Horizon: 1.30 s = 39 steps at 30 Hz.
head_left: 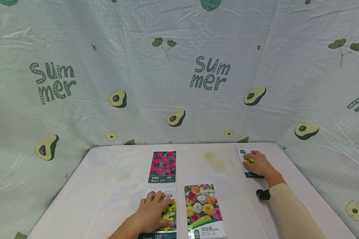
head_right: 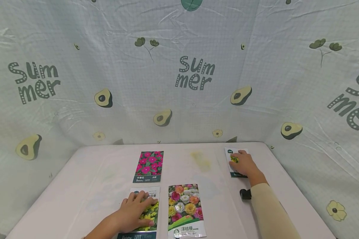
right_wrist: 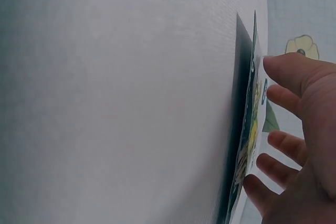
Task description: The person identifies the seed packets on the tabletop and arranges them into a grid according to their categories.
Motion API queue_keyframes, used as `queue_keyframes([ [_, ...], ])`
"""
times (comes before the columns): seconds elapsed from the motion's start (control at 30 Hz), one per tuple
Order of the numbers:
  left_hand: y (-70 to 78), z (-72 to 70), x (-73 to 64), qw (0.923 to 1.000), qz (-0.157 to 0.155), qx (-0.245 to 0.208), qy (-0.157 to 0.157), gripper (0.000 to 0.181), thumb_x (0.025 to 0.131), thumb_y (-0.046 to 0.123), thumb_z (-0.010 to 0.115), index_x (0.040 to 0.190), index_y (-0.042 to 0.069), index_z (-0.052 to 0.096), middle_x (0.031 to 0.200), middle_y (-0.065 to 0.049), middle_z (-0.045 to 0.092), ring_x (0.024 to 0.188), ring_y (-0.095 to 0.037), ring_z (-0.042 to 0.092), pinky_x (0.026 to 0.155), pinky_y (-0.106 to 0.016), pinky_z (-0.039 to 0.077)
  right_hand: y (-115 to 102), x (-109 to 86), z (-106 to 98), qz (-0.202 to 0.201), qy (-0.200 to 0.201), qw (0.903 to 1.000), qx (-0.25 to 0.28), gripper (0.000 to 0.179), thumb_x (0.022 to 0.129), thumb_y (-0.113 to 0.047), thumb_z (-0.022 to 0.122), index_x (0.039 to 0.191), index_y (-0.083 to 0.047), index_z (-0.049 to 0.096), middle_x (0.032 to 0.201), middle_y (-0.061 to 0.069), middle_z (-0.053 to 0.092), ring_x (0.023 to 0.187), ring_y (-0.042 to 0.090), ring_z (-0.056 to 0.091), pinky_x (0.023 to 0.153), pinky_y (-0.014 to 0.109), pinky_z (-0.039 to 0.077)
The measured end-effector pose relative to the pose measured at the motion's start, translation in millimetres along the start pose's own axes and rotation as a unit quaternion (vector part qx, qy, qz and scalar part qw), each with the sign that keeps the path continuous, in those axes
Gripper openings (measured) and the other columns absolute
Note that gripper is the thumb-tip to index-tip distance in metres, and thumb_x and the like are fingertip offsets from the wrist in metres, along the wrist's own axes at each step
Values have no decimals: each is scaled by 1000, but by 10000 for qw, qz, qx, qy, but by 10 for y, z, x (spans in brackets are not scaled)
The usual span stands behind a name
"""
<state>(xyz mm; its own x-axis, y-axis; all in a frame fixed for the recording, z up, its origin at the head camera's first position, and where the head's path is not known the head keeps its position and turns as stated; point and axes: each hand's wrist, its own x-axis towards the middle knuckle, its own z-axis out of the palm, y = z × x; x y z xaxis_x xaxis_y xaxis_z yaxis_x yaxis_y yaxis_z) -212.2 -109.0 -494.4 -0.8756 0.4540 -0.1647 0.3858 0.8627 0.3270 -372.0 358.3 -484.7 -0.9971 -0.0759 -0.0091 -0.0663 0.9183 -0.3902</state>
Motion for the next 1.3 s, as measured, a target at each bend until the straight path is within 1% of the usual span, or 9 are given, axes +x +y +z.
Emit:
queue_keyframes([
  [0.1, 9, -2, -1, 10000, -19, -9, -16, 70, 81, 73, 68, 142, 41, 56, 138, -4, 45, 118, -34, 41, 90, -61, 39, -20, -4, -6, -9, 19, 10000, -62, 55, 101, -31, 62, 147, -2, 53, 156, 35, 28, 141, 60, 30, 108, 73, 33],
  [0.3, 12, -2, -3, 10000, -1, -10, -28, 69, 82, 73, 67, 143, 41, 56, 137, -4, 45, 117, -34, 41, 89, -60, 39, -37, 1, -21, 47, 34, 9995, -309, 54, 101, -32, 62, 146, -4, 55, 153, 35, 34, 137, 60, 34, 105, 74, 36],
  [0.5, -2, 4, 5, 9999, -32, -49, -90, 70, 80, 73, 69, 141, 42, 56, 137, -4, 45, 119, -35, 41, 88, -59, 38, 2, 45, 26, 131, -144, 9987, -470, 55, 102, -34, 60, 148, -6, 53, 153, 34, 36, 137, 59, 35, 105, 74, 36],
  [0.73, 0, -5, 8, 10000, -25, -27, -46, 70, 80, 74, 68, 141, 42, 56, 136, -3, 45, 118, -34, 41, 87, -58, 38, 12, 68, 39, 114, -212, 9987, -451, 55, 102, -35, 59, 150, -8, 52, 153, 33, 37, 137, 59, 36, 105, 73, 36],
  [0.9, 65, -70, -24, 9999, -78, -35, -92, 70, 82, 72, 68, 142, 39, 56, 136, -5, 45, 118, -34, 40, 89, -59, 38, 16, 65, 41, 119, -264, 9985, -463, 56, 103, -35, 59, 151, -8, 50, 152, 34, 37, 136, 59, 36, 105, 73, 37],
  [1.1, 144, -155, -66, 9996, -149, -98, -239, 69, 84, 65, 72, 143, 34, 57, 138, -7, 45, 119, -36, 41, 90, -60, 37, 5, 40, 22, 88, -297, 9989, -358, 57, 102, -34, 59, 151, -7, 49, 149, 36, 36, 134, 59, 38, 104, 73, 38],
  [1.3, 168, -174, -73, 9995, -190, -124, -230, 66, 85, 59, 75, 142, 32, 57, 138, -7, 45, 120, -37, 41, 91, -60, 37, -12, 53, 10, 203, -396, 9987, -255, 59, 103, -36, 58, 153, -8, 46, 150, 36, 31, 135, 57, 36, 105, 72, 38],
])
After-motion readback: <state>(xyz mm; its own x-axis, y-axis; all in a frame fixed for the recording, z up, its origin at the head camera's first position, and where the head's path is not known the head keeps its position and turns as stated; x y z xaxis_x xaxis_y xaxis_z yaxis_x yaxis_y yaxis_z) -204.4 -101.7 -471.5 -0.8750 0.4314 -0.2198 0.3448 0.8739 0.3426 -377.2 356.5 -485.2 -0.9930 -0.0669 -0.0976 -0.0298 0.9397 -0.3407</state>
